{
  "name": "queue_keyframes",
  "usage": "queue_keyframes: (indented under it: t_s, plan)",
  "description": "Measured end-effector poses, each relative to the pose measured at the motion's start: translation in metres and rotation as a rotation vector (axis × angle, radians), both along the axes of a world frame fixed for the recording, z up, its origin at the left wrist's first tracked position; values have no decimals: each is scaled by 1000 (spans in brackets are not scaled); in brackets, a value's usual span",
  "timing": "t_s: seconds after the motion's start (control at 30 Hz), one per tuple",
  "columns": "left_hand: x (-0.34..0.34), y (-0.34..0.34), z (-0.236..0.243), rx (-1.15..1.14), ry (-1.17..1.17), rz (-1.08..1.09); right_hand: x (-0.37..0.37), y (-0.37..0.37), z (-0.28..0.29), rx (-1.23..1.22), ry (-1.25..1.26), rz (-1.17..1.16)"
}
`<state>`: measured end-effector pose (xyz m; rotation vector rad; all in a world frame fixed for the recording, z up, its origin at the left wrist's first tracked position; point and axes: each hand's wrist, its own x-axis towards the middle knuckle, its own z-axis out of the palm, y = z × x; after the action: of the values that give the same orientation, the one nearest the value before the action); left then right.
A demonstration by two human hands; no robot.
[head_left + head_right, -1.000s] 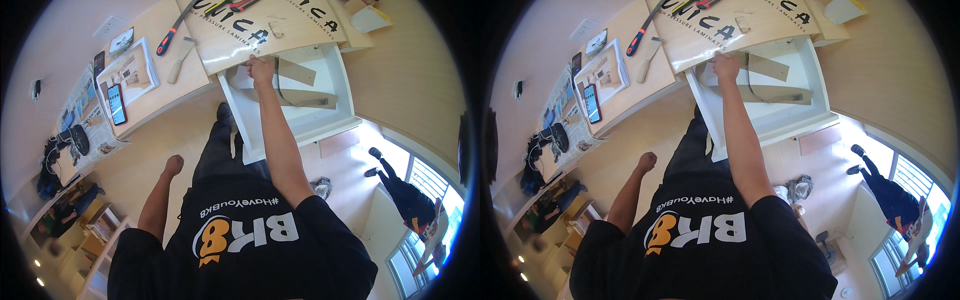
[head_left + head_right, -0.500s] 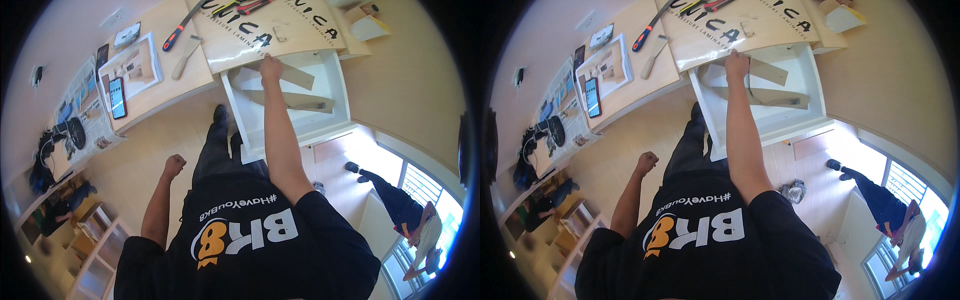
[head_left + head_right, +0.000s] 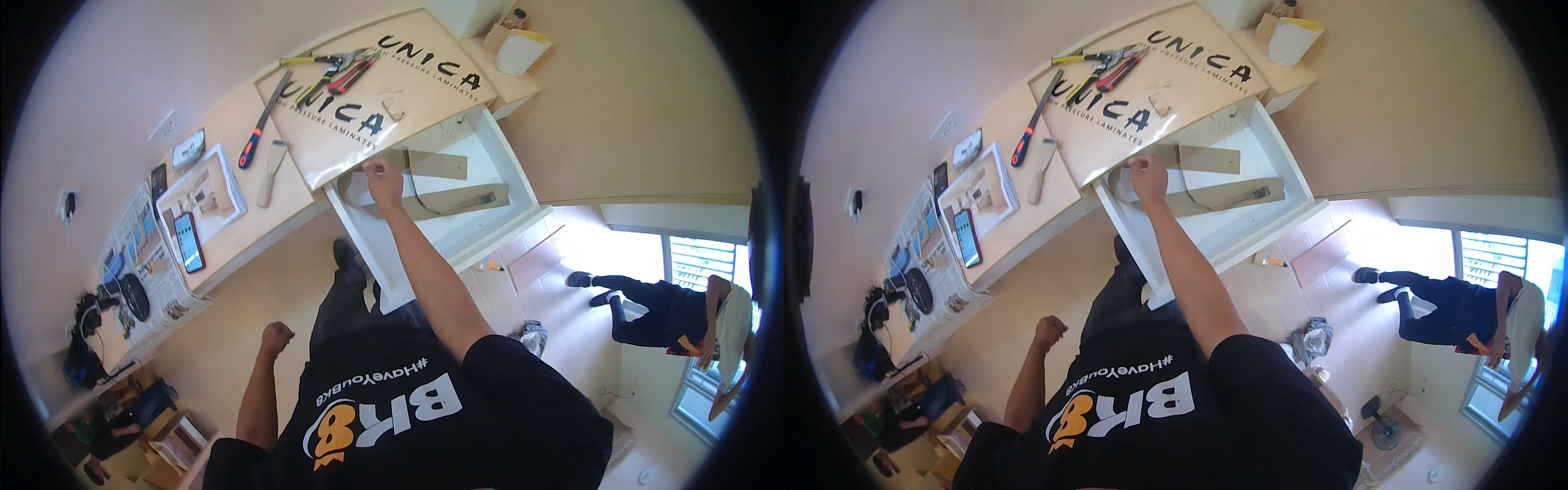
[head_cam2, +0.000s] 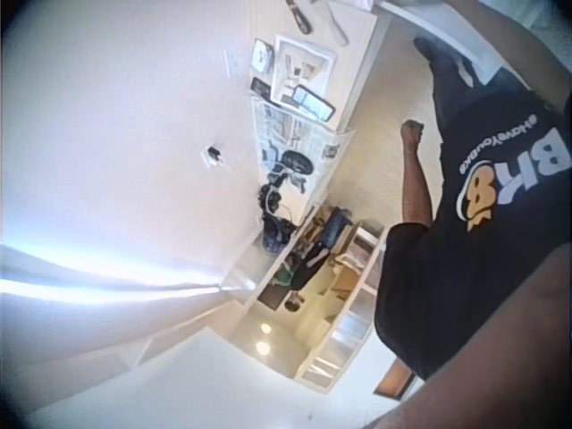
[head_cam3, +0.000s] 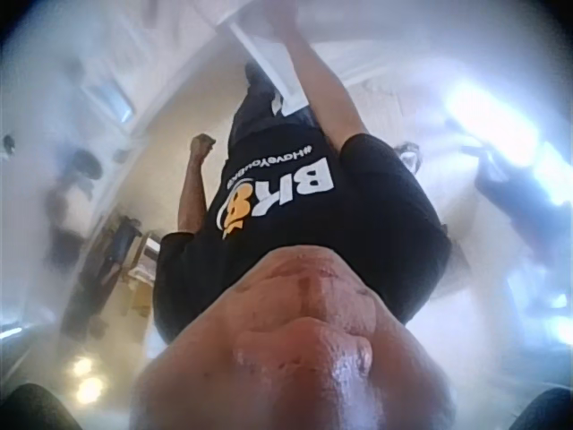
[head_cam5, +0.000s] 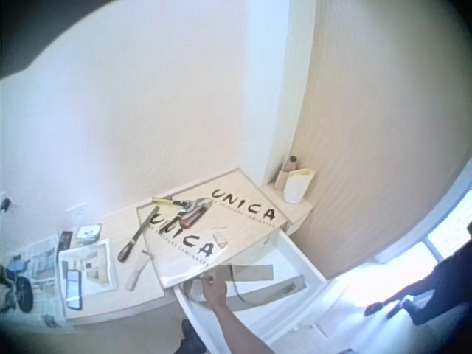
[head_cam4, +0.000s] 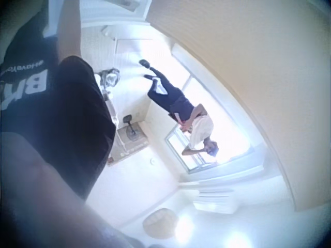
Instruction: The person trims excess laminate from the edge of a white cabinet door using a utility knife and a metal straightedge. They then scrape and smooth the cut edge with a metal scraper and sand the edge with sandpaper.
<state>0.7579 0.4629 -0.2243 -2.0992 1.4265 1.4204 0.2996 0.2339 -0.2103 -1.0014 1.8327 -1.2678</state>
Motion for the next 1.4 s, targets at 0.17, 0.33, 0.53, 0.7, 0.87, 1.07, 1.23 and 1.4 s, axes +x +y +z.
queue_keyframes:
  t_s: [0.17,0.33,0.53,0.7,0.87,1.07,1.23,1.4]
  plan:
    - [4,-14,18,2,29,32,-6,-44,2,415,110,-129]
    - [13,-45,13,-3,84,-2,20,-46,6,426,108,-321]
    - [37,-119,-8,-102,222,-251,17,-16,-17,90,268,8]
    - [18,-178,-1,-221,349,-587,-20,-52,-36,27,-26,-709]
    - [-30,-210,24,-178,422,-706,-10,-82,-14,322,128,-959]
    - [-69,-224,36,-174,547,-812,4,-84,11,423,197,-1014]
    - [-82,-230,32,-234,586,-939,16,-83,16,441,276,-982]
    - [-81,-239,27,-208,557,-998,42,-79,16,399,228,-989]
